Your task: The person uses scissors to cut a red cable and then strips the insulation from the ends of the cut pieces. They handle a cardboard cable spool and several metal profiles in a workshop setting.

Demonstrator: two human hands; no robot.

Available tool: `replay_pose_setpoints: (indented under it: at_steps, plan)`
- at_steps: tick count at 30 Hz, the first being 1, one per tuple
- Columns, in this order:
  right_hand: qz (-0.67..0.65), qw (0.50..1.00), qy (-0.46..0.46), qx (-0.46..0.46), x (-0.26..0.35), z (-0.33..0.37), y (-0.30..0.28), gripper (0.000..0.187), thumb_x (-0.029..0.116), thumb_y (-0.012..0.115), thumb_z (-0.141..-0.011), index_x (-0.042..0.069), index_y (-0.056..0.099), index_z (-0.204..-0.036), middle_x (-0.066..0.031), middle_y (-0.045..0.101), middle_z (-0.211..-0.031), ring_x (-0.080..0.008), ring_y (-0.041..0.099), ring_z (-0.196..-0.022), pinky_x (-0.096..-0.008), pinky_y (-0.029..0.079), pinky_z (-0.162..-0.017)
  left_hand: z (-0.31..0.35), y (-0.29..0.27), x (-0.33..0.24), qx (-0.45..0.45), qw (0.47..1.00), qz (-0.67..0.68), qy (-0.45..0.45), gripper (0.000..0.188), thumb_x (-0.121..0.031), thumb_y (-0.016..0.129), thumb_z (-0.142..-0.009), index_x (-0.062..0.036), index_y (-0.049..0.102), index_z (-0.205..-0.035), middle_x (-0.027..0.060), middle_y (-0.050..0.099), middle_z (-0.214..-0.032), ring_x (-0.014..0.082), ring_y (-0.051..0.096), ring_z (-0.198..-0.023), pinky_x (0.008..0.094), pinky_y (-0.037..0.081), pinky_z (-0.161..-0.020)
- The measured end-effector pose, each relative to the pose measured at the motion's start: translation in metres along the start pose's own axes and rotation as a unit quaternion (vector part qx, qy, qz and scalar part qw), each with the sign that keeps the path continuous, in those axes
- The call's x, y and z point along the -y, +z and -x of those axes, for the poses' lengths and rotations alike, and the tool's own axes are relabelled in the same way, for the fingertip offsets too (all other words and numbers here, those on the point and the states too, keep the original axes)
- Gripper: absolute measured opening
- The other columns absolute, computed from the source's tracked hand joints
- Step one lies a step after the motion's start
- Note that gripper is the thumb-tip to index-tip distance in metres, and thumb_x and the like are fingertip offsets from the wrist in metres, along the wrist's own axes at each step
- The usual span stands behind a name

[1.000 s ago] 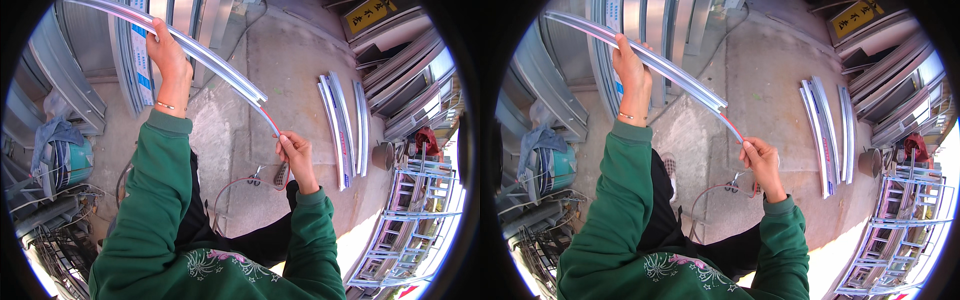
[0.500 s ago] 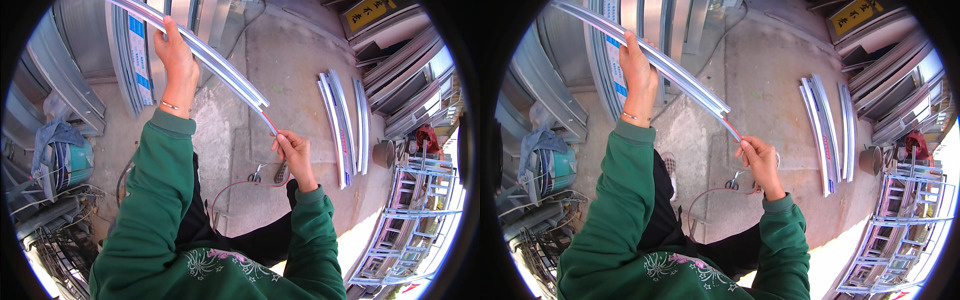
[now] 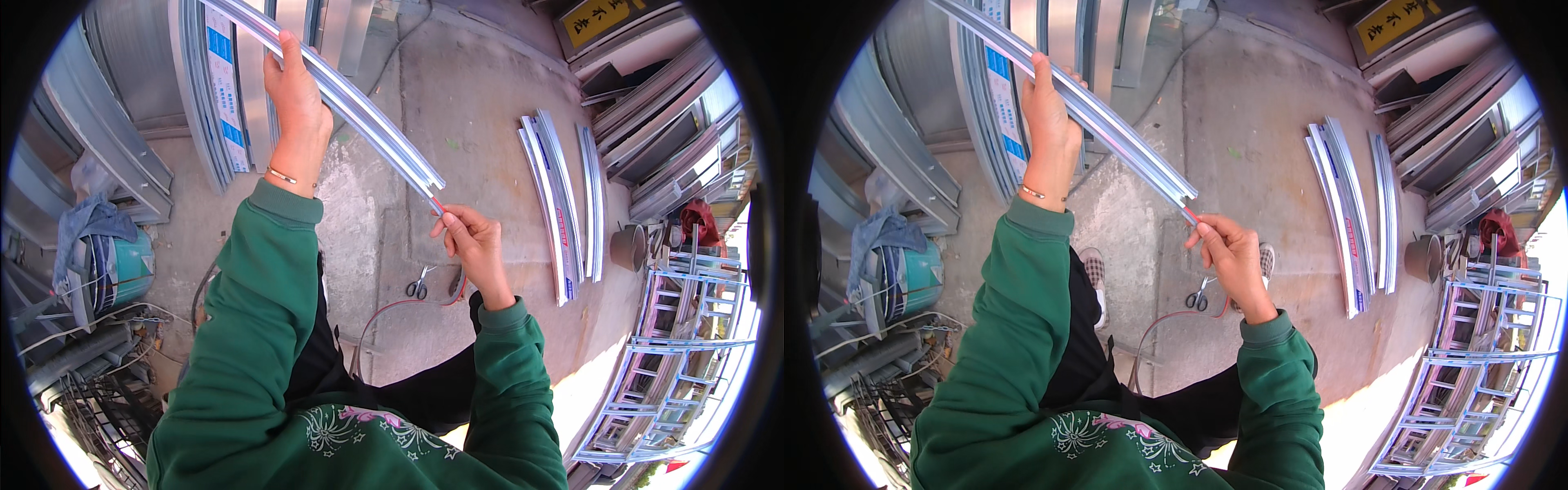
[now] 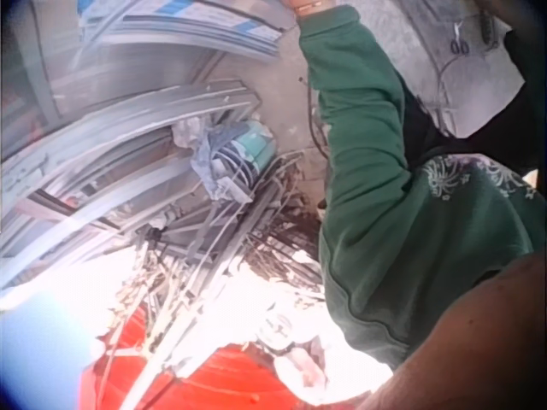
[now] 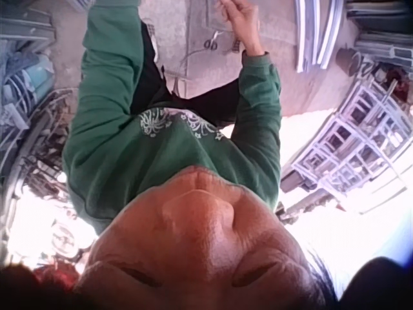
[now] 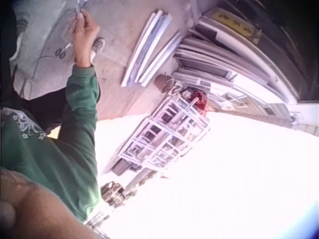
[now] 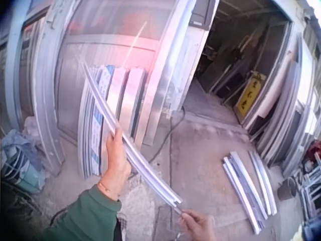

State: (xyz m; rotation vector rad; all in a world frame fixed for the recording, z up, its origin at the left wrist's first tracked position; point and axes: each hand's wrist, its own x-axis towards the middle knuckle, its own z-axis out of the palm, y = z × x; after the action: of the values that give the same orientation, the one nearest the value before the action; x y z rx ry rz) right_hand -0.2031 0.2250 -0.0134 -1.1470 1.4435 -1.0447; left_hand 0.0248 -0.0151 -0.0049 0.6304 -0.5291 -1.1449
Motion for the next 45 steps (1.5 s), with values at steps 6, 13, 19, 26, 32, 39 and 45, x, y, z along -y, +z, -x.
replay_pose_setpoints:
  at_steps: [6,13,19,26,32,39,45]
  plan:
    - [-0.023,0.998,0.049,0.031,0.002,0.003,0.0,0.02,0.01,0.058,-0.107,-0.003,0.072,-0.113,-0.005,0.075,-0.087,-0.0045,0.051,-0.059,-0.021,0.039,-0.053,-0.005,0.004,0.001,-0.009,1.0,-0.013,0.015,0.034,-0.04,0.064,-0.107,-0.0088,0.051,-0.104,0.0063,0.057,-0.086,0.0176,0.058,-0.073,0.0353,0.054,-0.072]
    - [-0.012,1.0,0.0,-0.012,-0.002,-0.004,-0.001,0.021,0.014,0.06,-0.108,-0.003,0.072,-0.111,-0.0059,0.074,-0.084,-0.0037,0.047,-0.055,-0.0204,0.036,-0.05,0.003,0.005,-0.002,-0.026,1.0,0.006,0.005,0.033,-0.04,0.064,-0.107,-0.0085,0.053,-0.106,0.0019,0.055,-0.086,0.0131,0.057,-0.077,0.0314,0.052,-0.072]
    - [-0.016,0.998,0.049,0.019,0.003,0.005,-0.001,0.02,0.012,0.058,-0.107,-0.002,0.071,-0.113,-0.0057,0.075,-0.086,-0.0042,0.049,-0.059,-0.0215,0.037,-0.053,-0.001,0.007,0.003,-0.007,1.0,-0.002,0.026,0.032,-0.04,0.064,-0.107,-0.0105,0.051,-0.103,0.0047,0.055,-0.084,0.0166,0.058,-0.073,0.0325,0.052,-0.07]
    - [-0.012,1.0,0.005,-0.005,-0.004,-0.002,0.001,0.019,0.009,0.057,-0.107,-0.004,0.072,-0.108,-0.0049,0.074,-0.084,-0.0033,0.047,-0.057,-0.0206,0.037,-0.052,0.017,0.018,0.004,-0.035,0.999,0.004,0.005,0.03,-0.039,0.063,-0.107,-0.012,0.05,-0.106,0.0015,0.053,-0.083,0.0123,0.055,-0.07,0.0294,0.049,-0.065]
    - [-0.023,0.999,0.045,0.007,-0.004,0.01,-0.004,0.02,0.011,0.058,-0.108,-0.004,0.071,-0.109,-0.0064,0.074,-0.085,-0.0037,0.049,-0.057,-0.0201,0.037,-0.051,0.021,0.023,-0.005,-0.042,0.999,-0.012,0.001,0.031,-0.04,0.062,-0.108,-0.011,0.051,-0.108,0.0005,0.053,-0.084,0.0096,0.054,-0.071,0.0272,0.047,-0.063]
    - [-0.035,0.999,0.008,-0.02,-0.009,0.002,0.0,0.019,0.01,0.059,-0.107,-0.004,0.072,-0.11,-0.0078,0.075,-0.087,-0.0047,0.05,-0.057,-0.0203,0.039,-0.052,0.03,0.024,0.004,-0.027,0.999,-0.021,0.009,0.04,-0.04,0.061,-0.109,-0.0041,0.053,-0.125,-0.0028,0.049,-0.096,0.0056,0.044,-0.086,0.0241,0.04,-0.079]
    - [-0.014,0.999,0.033,-0.002,-0.006,0.01,-0.013,0.02,0.011,0.058,-0.108,-0.004,0.071,-0.112,-0.0085,0.076,-0.089,-0.0053,0.055,-0.06,-0.0199,0.041,-0.053,0.021,0.021,-0.003,-0.029,1.0,-0.008,0.006,0.04,-0.04,0.062,-0.108,-0.0051,0.053,-0.125,-0.002,0.05,-0.094,0.0058,0.046,-0.082,0.0244,0.043,-0.072]
